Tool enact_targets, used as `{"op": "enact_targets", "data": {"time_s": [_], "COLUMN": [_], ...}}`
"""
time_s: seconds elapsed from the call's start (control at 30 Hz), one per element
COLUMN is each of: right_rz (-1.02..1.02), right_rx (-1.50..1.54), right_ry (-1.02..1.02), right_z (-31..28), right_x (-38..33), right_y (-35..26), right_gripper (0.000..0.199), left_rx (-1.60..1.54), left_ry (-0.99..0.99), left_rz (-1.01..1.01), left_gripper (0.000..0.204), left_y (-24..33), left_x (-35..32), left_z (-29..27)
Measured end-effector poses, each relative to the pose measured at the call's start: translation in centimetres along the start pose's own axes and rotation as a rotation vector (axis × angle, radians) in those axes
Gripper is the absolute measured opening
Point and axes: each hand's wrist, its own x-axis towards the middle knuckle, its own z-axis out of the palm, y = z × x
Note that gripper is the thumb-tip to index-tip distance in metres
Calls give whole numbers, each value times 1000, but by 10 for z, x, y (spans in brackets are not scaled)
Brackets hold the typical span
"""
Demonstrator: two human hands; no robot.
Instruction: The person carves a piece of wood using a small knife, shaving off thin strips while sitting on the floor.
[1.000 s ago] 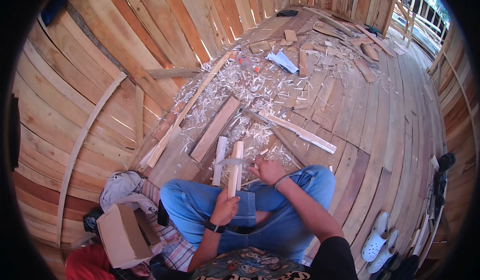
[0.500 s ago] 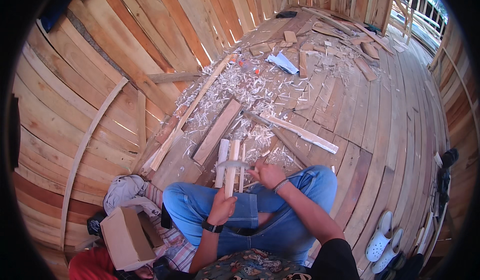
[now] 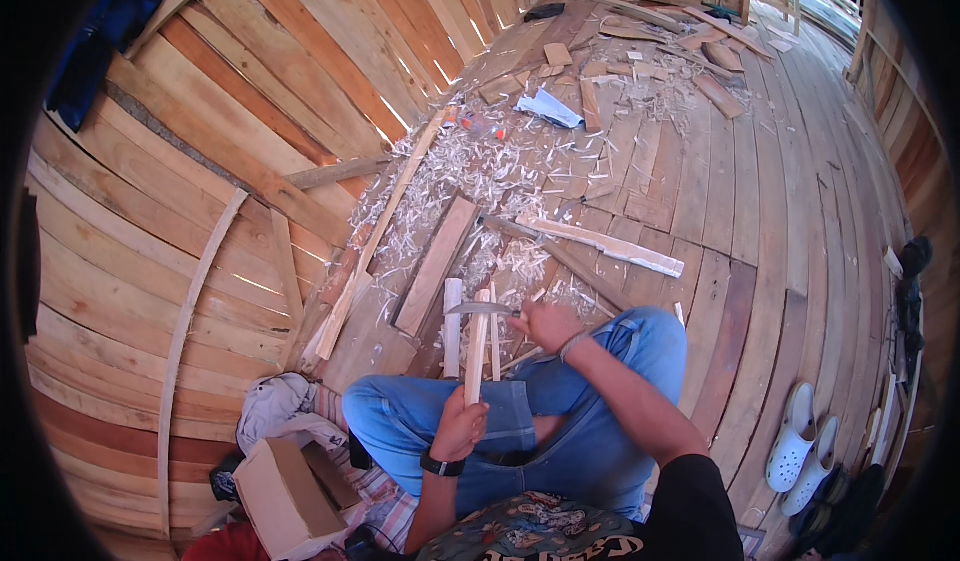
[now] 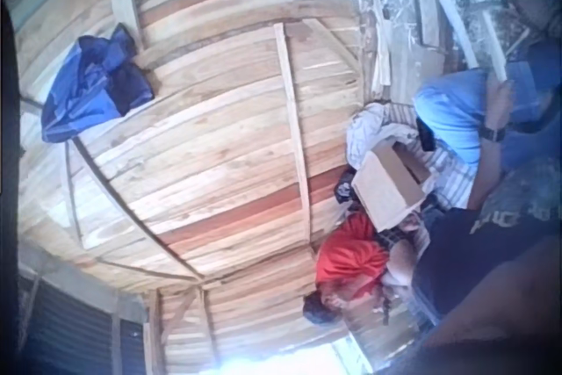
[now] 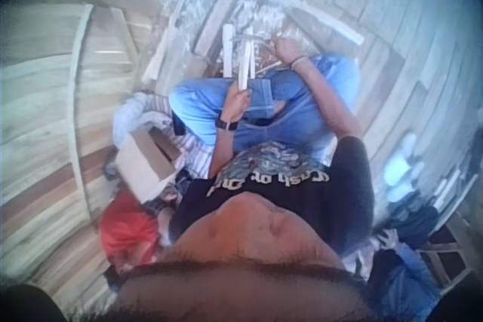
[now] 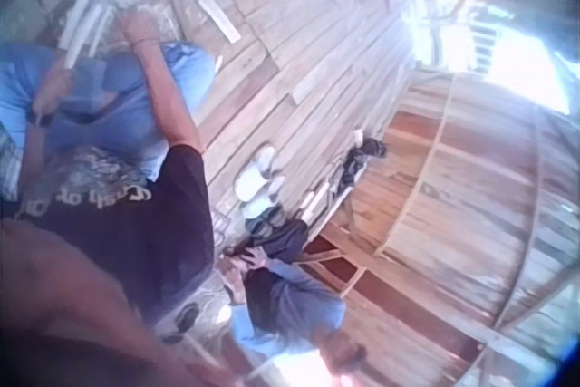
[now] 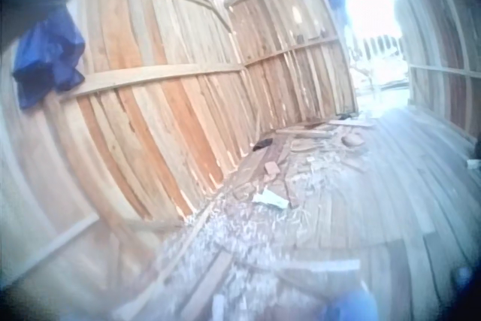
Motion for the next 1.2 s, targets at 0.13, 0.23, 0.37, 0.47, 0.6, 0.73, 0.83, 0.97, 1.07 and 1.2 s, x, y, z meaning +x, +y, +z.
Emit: {"op": "enact_targets", "data": {"time_s": [0.13, 0.23, 0.37, 0.47, 0.6, 0.73, 0.83, 0.97, 1.07, 1.2], "right_rz": [-51, 68, 245, 416, 661, 447, 308, 213, 236, 230], "right_rx": [29, 93, 180, 356, 1147, 1431, 1571, 1654, 1808, 1790], "right_ry": [-5, -3, -39, 260, 225, 11, -45, -199, -209, -197], "right_z": [14, 6, 10, 39, 34, 14, 12, 2, 3, 6], "right_x": [-18, -2, 2, 3, 9, -12, -17, -21, -24, -22], "right_y": [-16, 7, -4, 38, 36, 4, -1, -10, -15, -10], "right_gripper": [51, 53, 54, 60, 56, 35, 31, 30, 29, 29], "left_rx": [-101, -3, 8, 150, 489, 490, 483, 302, 156, 13], "left_ry": [45, 30, -28, 100, 319, 354, 302, 134, 8, -117], "left_rz": [7, -19, 44, 164, 375, 482, 483, 289, 210, 117], "left_gripper": [18, 19, 22, 25, 28, 31, 29, 24, 20, 19], "left_y": [1, 1, -5, 13, 2, 3, 2, 5, -2, -7], "left_x": [9, -2, -11, -15, -17, -9, -8, -13, -8, -3], "left_z": [-3, 0, 8, 4, -13, 7, 19, 31, 32, 32]}}
